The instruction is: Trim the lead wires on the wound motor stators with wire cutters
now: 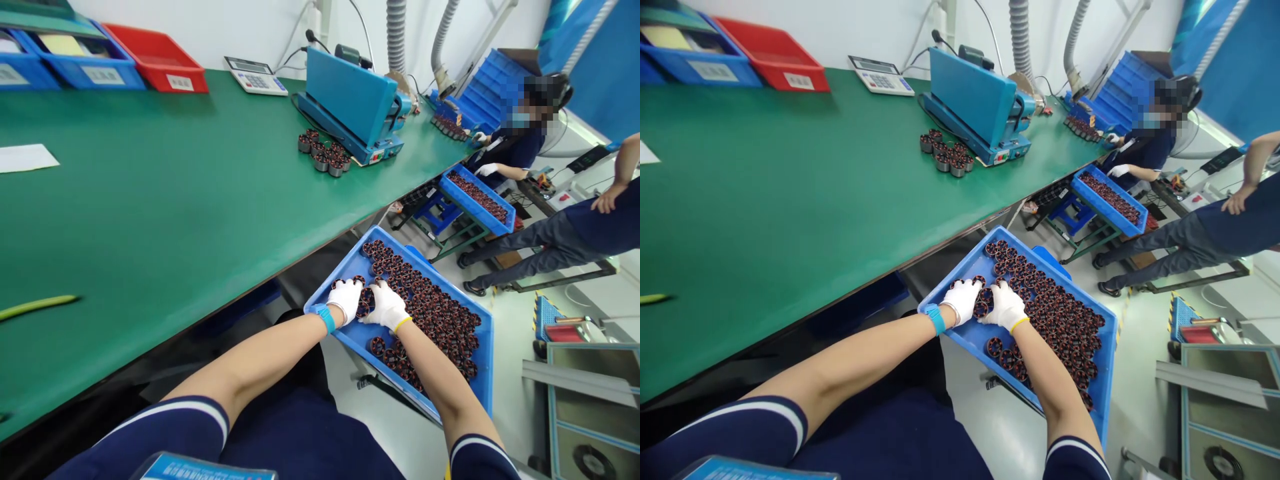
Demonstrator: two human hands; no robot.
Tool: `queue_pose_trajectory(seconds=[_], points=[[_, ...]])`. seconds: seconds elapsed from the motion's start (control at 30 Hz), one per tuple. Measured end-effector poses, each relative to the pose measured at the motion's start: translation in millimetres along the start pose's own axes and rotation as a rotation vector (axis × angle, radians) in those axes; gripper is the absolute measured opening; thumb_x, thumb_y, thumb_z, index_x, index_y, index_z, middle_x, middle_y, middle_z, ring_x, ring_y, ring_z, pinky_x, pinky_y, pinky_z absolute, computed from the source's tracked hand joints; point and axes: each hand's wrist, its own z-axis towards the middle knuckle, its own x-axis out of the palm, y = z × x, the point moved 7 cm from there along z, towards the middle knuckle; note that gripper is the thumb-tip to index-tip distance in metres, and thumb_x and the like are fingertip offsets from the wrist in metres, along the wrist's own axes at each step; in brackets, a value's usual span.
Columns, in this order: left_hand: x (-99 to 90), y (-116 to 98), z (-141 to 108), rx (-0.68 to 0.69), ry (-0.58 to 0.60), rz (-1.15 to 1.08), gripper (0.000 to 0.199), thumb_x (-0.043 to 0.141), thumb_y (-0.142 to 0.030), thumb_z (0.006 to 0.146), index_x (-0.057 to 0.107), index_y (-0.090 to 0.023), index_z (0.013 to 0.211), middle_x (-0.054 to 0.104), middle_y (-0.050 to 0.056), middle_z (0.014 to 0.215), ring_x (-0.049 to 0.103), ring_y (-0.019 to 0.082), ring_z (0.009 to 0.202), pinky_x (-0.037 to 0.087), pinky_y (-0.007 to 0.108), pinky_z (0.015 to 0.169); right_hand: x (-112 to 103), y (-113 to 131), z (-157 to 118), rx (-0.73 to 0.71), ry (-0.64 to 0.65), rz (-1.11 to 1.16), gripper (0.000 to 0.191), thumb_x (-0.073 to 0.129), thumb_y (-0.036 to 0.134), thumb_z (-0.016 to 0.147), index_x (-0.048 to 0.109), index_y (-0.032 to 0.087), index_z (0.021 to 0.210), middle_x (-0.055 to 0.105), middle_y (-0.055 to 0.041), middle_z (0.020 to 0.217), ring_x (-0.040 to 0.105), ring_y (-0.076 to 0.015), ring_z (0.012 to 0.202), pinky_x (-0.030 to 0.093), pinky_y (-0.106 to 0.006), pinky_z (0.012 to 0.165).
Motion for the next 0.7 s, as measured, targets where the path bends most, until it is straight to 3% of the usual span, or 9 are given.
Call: queue_pose_trajectory(seconds=[0.37, 0.57, 0.7], points=[[-12.0, -7, -2, -0.004, -0.021, -0.028, 0.043, 0.06, -0.031, 0.092, 0.049, -0.017, 0.131, 0.055, 0.01, 0.121, 0.057, 0.024, 0.107, 0.055, 0.043, 0.086, -8, -6, 0, -0.011, -0.011, 0.044, 0.112, 0.085, 0.062, 0.042, 0.043, 0.025, 0.139, 0.033, -0.0144, 0.148, 0.061, -0.0318, 0.114, 0.051, -0.042, 0.095], [-32.2, -20, -1, 0.025, -0.067, -0.042, 0.043, 0.06, -0.029, 0.091, 0.048, -0.017, 0.131, 0.053, 0.011, 0.122, 0.056, 0.025, 0.109, 0.055, 0.043, 0.085, -33, -14, -4, 0.028, -0.061, 0.034, 0.105, 0.085, 0.054, 0.047, 0.044, 0.025, 0.139, 0.034, -0.0153, 0.148, 0.062, -0.0324, 0.111, 0.051, -0.043, 0.093], [-48.4, -32, 0, 0.074, -0.129, -0.05, 0.039, 0.054, -0.024, 0.092, 0.047, -0.015, 0.129, 0.052, 0.012, 0.121, 0.055, 0.027, 0.108, 0.053, 0.044, 0.085, -61, -17, -14, 0.044, -0.106, 0.014, 0.101, 0.085, 0.05, 0.049, 0.045, 0.024, 0.138, 0.036, -0.0166, 0.146, 0.063, -0.033, 0.109, 0.052, -0.042, 0.09]])
